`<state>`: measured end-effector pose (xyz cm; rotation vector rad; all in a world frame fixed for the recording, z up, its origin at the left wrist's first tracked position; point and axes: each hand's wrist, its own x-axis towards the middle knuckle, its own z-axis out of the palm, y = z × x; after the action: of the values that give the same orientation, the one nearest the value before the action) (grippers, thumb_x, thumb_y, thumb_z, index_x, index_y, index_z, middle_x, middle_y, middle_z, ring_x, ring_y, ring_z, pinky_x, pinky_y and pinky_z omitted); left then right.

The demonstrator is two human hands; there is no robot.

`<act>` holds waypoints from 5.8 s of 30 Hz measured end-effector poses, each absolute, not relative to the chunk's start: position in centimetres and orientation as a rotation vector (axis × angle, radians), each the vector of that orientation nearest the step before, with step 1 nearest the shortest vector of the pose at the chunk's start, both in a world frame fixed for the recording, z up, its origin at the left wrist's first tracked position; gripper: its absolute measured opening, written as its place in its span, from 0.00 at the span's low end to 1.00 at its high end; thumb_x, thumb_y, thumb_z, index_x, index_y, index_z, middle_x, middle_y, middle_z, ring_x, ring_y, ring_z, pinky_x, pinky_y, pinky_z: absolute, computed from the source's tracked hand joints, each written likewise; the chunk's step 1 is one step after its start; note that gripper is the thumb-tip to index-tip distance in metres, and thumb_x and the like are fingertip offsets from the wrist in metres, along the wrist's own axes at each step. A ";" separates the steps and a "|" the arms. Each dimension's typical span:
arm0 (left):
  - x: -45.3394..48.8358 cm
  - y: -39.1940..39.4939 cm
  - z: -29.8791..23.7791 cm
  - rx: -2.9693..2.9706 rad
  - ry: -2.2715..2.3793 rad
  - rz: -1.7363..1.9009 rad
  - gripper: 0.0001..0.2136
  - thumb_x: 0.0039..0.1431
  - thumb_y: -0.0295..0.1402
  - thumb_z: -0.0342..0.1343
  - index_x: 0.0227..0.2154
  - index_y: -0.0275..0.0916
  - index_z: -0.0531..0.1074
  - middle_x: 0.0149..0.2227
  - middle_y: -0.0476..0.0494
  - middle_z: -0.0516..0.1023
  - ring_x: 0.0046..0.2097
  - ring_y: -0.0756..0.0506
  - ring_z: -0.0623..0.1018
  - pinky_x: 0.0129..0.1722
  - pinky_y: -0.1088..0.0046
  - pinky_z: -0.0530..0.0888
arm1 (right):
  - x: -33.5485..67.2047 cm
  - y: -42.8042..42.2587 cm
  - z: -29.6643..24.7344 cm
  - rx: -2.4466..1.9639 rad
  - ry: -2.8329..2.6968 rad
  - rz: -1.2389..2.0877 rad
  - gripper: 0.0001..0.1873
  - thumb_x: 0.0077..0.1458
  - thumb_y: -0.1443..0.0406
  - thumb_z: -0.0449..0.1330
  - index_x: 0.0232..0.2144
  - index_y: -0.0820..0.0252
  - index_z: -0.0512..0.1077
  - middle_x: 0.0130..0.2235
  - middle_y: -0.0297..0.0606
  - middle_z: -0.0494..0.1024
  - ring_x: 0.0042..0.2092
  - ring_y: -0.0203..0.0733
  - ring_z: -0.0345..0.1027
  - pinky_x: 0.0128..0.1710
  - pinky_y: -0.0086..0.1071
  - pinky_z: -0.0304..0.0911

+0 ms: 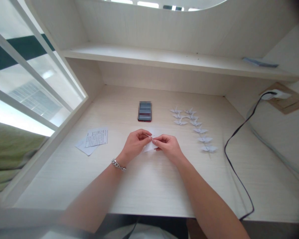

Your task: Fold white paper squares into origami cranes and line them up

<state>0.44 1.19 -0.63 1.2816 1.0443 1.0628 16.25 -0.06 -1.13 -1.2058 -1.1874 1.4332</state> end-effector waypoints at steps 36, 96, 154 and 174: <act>0.3 1.0 -0.2 1.188 0.988 1.104 0.13 0.45 0.31 0.60 0.36 0.34 0.71 0.29 0.44 0.77 0.32 0.49 0.76 0.34 0.73 0.70 | 15.6 -0.4 -0.8 -1.145 -1.168 1.362 0.13 0.41 0.59 0.64 0.27 0.63 0.75 0.26 0.36 0.76 0.27 0.36 0.69 0.26 0.31 0.69; 0.6 0.9 0.2 1.193 1.072 1.099 0.13 0.42 0.36 0.62 0.30 0.33 0.72 0.21 0.46 0.74 0.25 0.49 0.73 0.26 0.74 0.70 | 16.2 -0.4 -0.4 -1.089 -1.189 1.301 0.16 0.38 0.60 0.66 0.32 0.62 0.74 0.28 0.39 0.78 0.31 0.42 0.72 0.32 0.37 0.68; 0.8 1.0 -0.5 1.010 1.059 1.019 0.13 0.41 0.34 0.63 0.30 0.33 0.71 0.26 0.47 0.73 0.26 0.51 0.74 0.30 0.72 0.71 | 16.2 0.0 -1.1 -1.097 -1.033 1.388 0.12 0.37 0.66 0.65 0.29 0.62 0.73 0.26 0.37 0.77 0.29 0.39 0.70 0.31 0.33 0.66; 0.8 0.6 0.0 1.238 1.104 1.043 0.13 0.41 0.36 0.62 0.29 0.33 0.73 0.21 0.45 0.75 0.24 0.49 0.74 0.26 0.74 0.69 | 16.5 0.0 -0.6 -1.124 -1.171 1.326 0.11 0.40 0.63 0.63 0.29 0.62 0.72 0.25 0.36 0.75 0.27 0.38 0.69 0.29 0.32 0.66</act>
<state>0.77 0.64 -0.05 1.2380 1.1035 1.0430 16.53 0.05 -0.63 -1.1237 -1.1707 1.3260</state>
